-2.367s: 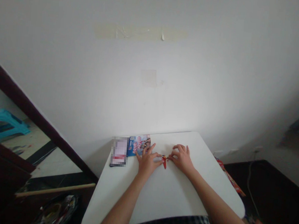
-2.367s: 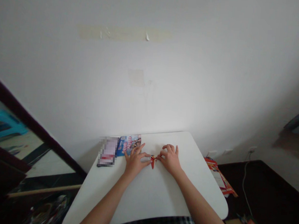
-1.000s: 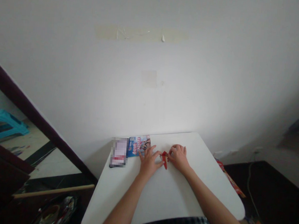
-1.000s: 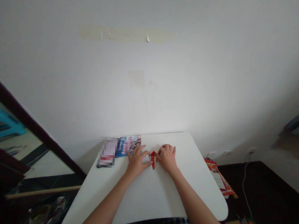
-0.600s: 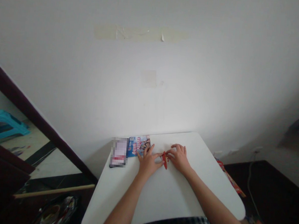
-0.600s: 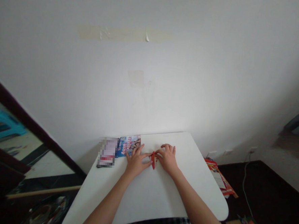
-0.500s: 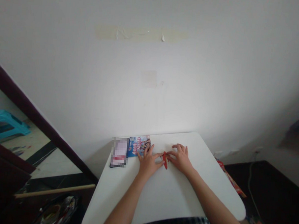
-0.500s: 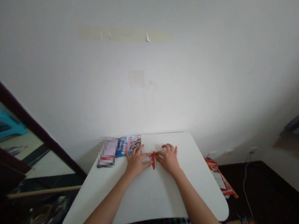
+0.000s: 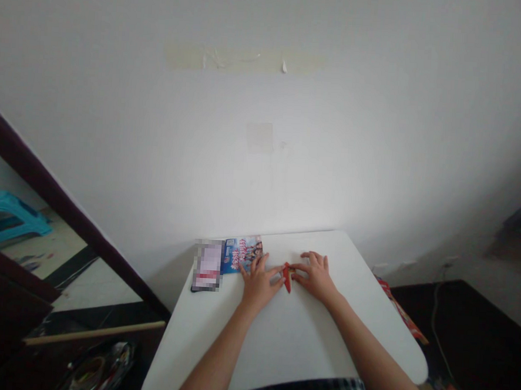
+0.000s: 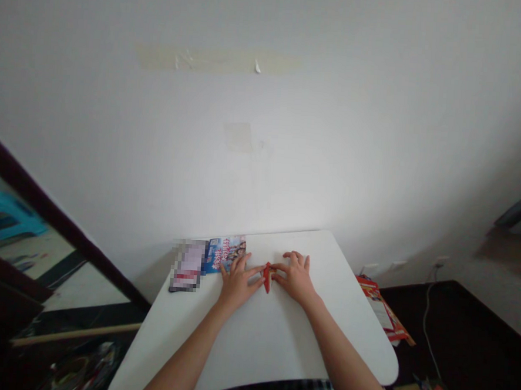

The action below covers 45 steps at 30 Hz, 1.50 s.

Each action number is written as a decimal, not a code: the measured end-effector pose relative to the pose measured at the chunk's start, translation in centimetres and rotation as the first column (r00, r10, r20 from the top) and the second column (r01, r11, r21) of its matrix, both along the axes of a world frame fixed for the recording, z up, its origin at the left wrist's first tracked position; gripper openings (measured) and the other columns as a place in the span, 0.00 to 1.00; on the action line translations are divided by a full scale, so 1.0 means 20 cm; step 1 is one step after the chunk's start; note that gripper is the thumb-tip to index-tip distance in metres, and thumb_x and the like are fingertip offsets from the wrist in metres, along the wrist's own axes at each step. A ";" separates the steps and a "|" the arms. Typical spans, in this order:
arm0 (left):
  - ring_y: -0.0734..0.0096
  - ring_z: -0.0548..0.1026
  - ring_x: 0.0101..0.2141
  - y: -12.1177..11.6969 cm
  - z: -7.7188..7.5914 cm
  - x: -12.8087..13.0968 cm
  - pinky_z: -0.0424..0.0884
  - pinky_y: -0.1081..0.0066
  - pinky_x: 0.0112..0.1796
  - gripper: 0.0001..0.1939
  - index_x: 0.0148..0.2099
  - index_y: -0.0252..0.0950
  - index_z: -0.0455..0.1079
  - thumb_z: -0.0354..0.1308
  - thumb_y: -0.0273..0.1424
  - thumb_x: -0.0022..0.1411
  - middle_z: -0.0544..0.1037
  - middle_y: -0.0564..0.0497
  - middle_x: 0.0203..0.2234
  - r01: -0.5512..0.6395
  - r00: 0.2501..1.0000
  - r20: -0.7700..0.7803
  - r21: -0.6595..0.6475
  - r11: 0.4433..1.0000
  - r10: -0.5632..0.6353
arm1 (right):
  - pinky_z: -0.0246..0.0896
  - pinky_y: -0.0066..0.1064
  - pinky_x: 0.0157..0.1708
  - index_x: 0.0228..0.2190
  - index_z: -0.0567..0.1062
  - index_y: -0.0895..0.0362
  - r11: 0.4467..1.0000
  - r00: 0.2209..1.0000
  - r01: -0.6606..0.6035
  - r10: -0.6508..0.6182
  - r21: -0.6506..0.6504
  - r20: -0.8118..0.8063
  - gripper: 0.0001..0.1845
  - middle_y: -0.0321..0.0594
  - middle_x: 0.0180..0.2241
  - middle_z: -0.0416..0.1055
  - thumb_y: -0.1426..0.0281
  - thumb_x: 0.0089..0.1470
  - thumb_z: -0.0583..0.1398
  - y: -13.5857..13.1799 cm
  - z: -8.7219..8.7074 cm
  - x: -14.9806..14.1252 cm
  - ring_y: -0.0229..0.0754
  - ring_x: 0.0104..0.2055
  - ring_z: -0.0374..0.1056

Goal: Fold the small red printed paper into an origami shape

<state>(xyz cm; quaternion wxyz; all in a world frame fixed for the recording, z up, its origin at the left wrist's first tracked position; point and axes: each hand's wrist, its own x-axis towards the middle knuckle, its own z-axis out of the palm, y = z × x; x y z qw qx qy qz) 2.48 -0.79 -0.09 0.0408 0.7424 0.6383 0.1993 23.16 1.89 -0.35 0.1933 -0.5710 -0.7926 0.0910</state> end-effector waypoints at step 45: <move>0.43 0.55 0.64 0.00 0.01 -0.01 0.37 0.25 0.58 0.17 0.52 0.62 0.74 0.59 0.47 0.60 0.62 0.51 0.66 -0.010 1.000 0.010 -0.021 1.000 0.010 | 0.35 0.62 0.64 0.40 0.80 0.45 1.000 0.987 -0.017 0.017 0.001 -0.159 0.18 0.41 0.54 0.68 0.51 0.61 0.55 0.04 -0.04 0.04 0.51 0.61 0.57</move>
